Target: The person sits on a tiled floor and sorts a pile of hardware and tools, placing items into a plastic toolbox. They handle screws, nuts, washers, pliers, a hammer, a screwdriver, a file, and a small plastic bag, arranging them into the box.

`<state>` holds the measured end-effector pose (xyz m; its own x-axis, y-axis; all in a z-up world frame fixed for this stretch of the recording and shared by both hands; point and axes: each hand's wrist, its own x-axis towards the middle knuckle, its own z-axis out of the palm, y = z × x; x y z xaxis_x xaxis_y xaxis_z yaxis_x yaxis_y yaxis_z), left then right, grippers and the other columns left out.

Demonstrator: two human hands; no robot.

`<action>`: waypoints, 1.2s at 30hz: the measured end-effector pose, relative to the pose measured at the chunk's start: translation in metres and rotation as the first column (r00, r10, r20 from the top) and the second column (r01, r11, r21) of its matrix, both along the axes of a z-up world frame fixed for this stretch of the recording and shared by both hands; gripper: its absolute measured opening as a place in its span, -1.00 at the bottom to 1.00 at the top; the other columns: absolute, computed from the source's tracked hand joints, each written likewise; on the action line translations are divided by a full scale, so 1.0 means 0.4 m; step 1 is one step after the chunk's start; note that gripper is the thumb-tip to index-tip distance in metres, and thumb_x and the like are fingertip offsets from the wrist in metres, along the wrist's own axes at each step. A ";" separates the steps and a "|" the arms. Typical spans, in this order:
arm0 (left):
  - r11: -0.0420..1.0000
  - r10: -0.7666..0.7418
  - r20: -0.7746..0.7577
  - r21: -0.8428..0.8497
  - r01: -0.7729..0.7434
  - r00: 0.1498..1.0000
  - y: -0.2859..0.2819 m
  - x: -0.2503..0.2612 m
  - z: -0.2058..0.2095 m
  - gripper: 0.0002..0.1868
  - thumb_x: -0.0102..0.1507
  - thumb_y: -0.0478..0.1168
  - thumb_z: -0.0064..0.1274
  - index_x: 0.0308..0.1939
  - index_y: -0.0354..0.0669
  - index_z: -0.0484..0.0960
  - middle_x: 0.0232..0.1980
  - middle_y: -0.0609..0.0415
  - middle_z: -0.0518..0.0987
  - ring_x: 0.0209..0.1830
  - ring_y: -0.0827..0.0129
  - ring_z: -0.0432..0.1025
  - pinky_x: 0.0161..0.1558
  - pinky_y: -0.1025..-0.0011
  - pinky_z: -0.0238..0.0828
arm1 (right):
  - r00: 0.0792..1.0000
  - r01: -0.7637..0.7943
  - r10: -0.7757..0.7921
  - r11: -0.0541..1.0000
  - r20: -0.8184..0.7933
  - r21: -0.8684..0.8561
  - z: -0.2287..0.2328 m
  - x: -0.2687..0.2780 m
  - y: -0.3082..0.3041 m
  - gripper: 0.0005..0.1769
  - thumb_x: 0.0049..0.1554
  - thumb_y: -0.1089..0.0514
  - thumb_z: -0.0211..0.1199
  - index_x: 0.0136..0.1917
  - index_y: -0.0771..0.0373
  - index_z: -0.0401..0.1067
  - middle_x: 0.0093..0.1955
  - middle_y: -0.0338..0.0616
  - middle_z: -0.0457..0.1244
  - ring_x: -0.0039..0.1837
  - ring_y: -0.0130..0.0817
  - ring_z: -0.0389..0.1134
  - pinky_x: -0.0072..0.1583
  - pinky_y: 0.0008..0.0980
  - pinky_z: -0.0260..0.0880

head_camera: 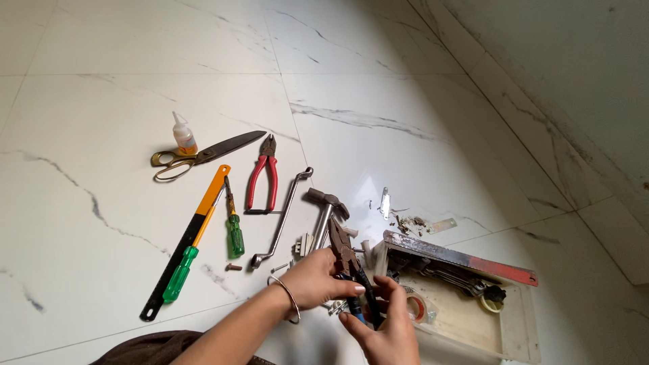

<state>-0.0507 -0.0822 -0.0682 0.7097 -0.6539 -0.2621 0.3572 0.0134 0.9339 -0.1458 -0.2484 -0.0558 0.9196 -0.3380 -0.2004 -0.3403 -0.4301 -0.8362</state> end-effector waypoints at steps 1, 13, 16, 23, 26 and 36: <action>0.998 -0.019 -0.062 0.059 0.023 0.998 0.014 0.012 -0.001 -0.63 0.19 -0.22 0.26 0.04 -0.30 0.66 -0.20 0.07 0.68 -0.28 0.45 0.56 -0.19 0.42 0.60 | 0.999 -0.026 0.026 0.999 -0.022 -0.018 0.002 0.004 0.016 0.01 -0.25 0.12 0.64 0.40 0.20 0.23 0.11 -0.10 0.30 0.05 -0.32 0.43 0.08 -0.34 0.49; 0.202 -0.054 0.216 0.959 -0.201 0.975 0.223 0.136 0.083 -0.65 0.24 -0.04 0.27 0.00 -0.16 0.70 0.11 -0.11 0.65 0.10 0.04 0.57 0.11 0.15 0.54 | 0.740 -0.671 0.595 0.679 -0.314 -0.297 -0.299 -0.047 -0.035 -0.31 -0.01 0.18 0.48 0.38 0.03 0.39 0.23 -0.05 0.19 0.36 -0.12 0.24 0.44 -0.21 0.22; 0.218 -0.080 0.192 0.961 -0.171 0.978 0.198 0.135 0.067 -0.63 0.23 -0.02 0.29 -0.01 -0.15 0.70 0.09 -0.10 0.66 0.10 0.05 0.57 0.10 0.17 0.55 | 0.704 -0.709 0.610 0.637 -0.363 -0.304 -0.336 -0.048 -0.044 -0.45 0.10 0.24 0.37 0.36 -0.02 0.44 0.24 -0.06 0.20 0.42 -0.11 0.21 0.45 -0.17 0.20; 0.177 -0.161 0.228 0.964 -0.200 0.960 0.173 0.139 0.003 -0.78 0.25 -0.36 0.08 -0.05 -0.13 0.73 0.05 -0.09 0.69 0.09 0.09 0.60 0.07 0.20 0.60 | 0.661 -0.710 0.507 0.660 -0.553 -0.244 -0.205 -0.023 -0.009 -0.12 -0.14 0.15 0.58 0.42 -0.11 0.34 0.33 -0.19 0.13 0.46 -0.15 0.11 0.49 -0.10 0.10; 0.214 -0.153 0.268 0.949 -0.233 0.951 0.176 0.139 -0.009 -0.76 0.24 -0.38 0.05 -0.05 -0.17 0.72 0.07 -0.12 0.67 0.11 0.07 0.57 0.09 0.19 0.58 | 0.692 -0.706 0.543 0.648 -0.476 -0.287 -0.154 -0.023 0.005 -0.07 -0.18 0.14 0.62 0.43 -0.07 0.33 0.37 -0.17 0.13 0.44 -0.12 0.11 0.46 -0.10 0.12; 0.522 0.133 0.433 0.734 -0.435 0.891 0.180 0.162 0.024 -0.69 0.33 -0.08 0.00 -0.02 -0.18 0.69 -0.02 -0.13 0.67 0.01 0.09 0.54 0.14 0.15 0.44 | 0.815 -0.578 0.551 0.798 -0.180 -0.173 -0.032 -0.028 0.039 -0.57 0.02 0.16 0.46 0.19 0.09 0.54 0.09 -0.16 0.37 0.20 -0.18 0.40 0.18 -0.27 0.45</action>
<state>0.0141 -0.0102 -0.0588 0.9506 -0.0263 -0.3094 0.1925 -0.7319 0.6536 -0.1568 -0.2330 -0.0685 0.9350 0.1880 -0.3008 -0.0692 -0.7351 -0.6744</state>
